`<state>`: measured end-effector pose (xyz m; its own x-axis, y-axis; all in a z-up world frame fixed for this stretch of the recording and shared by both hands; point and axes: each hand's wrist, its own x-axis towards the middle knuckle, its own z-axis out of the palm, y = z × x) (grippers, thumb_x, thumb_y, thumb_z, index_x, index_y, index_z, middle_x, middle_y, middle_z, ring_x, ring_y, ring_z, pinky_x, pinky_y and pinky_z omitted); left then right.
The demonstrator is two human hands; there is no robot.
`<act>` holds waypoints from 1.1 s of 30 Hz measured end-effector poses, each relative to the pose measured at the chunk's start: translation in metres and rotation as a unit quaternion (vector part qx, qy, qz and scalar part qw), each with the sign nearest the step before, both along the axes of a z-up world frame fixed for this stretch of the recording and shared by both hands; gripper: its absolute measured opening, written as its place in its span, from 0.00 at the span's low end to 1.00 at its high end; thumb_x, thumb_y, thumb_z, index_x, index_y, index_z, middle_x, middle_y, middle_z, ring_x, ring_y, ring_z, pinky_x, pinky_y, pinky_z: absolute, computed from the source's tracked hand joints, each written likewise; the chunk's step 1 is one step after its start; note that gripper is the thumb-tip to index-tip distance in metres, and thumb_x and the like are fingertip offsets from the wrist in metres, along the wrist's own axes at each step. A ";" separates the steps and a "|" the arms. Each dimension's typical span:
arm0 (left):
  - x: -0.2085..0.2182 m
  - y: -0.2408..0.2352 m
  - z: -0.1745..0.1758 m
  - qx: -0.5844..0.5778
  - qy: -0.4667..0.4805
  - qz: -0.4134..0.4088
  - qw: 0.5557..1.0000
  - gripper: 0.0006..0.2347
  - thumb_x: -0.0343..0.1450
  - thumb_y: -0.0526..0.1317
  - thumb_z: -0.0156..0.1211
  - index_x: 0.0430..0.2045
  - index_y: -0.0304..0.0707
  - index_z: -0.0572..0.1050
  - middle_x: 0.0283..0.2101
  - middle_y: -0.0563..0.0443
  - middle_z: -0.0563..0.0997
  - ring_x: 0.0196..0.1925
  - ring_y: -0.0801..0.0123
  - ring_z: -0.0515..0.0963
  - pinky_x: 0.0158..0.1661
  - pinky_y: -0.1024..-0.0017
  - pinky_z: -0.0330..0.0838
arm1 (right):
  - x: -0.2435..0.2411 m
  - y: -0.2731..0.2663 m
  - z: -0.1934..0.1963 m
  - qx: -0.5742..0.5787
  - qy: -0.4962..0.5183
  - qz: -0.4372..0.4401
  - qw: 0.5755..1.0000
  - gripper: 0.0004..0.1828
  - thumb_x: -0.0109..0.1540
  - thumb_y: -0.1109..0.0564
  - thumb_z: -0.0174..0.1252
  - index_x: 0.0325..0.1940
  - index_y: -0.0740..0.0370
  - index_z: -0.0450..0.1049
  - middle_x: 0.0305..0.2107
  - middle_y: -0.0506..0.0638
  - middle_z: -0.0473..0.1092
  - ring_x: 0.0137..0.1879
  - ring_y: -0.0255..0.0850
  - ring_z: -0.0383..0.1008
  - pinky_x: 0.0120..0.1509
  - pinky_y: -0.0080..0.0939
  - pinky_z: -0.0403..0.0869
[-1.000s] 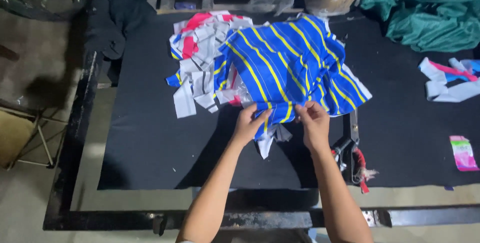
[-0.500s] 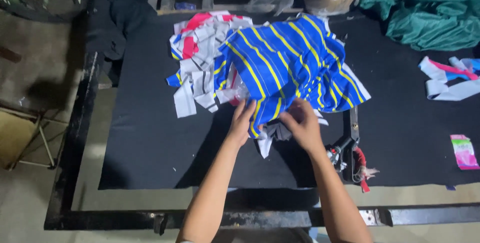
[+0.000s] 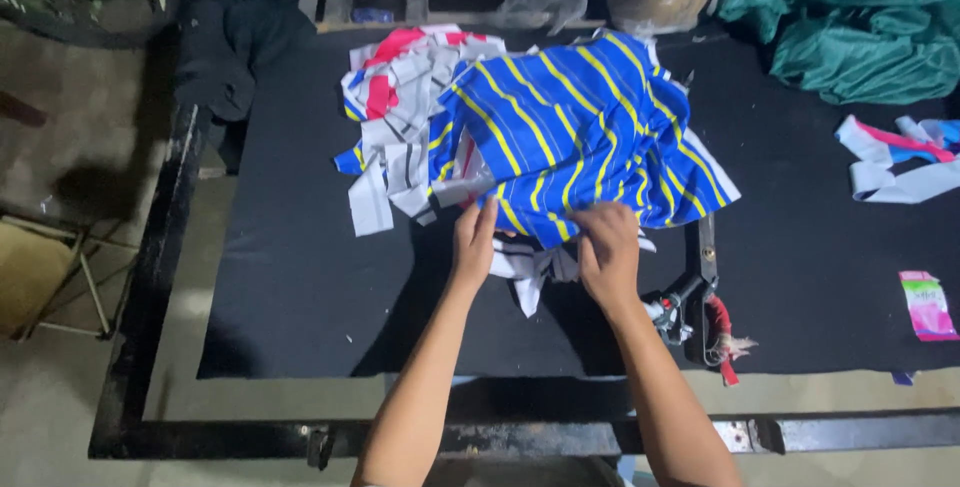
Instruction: Trimming the edges of a blue and yellow striped fabric piece using large scissors on a workbench.
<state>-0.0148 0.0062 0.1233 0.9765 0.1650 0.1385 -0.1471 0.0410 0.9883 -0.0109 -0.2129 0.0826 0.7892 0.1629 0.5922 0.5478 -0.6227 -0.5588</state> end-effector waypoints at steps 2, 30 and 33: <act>0.002 -0.002 -0.006 0.004 0.008 0.019 1.000 0.17 0.80 0.49 0.49 0.32 0.34 0.79 0.27 0.44 0.83 0.32 0.65 0.84 0.36 0.68 0.78 | 0.005 0.000 -0.006 0.004 -0.014 0.007 1.000 0.17 0.66 0.49 0.48 0.50 0.50 0.81 0.36 0.49 0.72 0.53 0.50 0.69 0.66 0.52 0.64; 0.008 -0.047 -0.105 0.245 0.019 -0.043 0.968 0.09 0.69 0.47 0.64 0.29 0.44 0.75 0.18 0.41 0.78 0.31 0.46 0.84 0.28 0.54 0.75 | 0.110 0.081 0.066 -0.137 -0.024 -0.003 0.990 0.14 0.57 0.58 0.68 0.46 0.61 0.77 0.33 0.59 0.70 0.43 0.58 0.71 0.49 0.56 0.71; -0.001 -0.045 -0.072 0.208 0.035 -0.071 0.975 0.23 0.69 0.56 0.63 0.47 0.33 0.76 0.27 0.29 0.81 0.40 0.37 0.83 0.32 0.45 0.74 | 0.153 0.117 0.079 -0.196 0.037 -0.053 0.978 0.19 0.61 0.47 0.65 0.52 0.58 0.76 0.39 0.57 0.71 0.47 0.58 0.73 0.48 0.58 0.74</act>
<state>-0.0159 -0.0384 0.0510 0.9949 -0.0289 0.0966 -0.1006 -0.3508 0.9310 0.1425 -0.0956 0.1612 0.8521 0.2804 0.4418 0.4352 -0.8487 -0.3007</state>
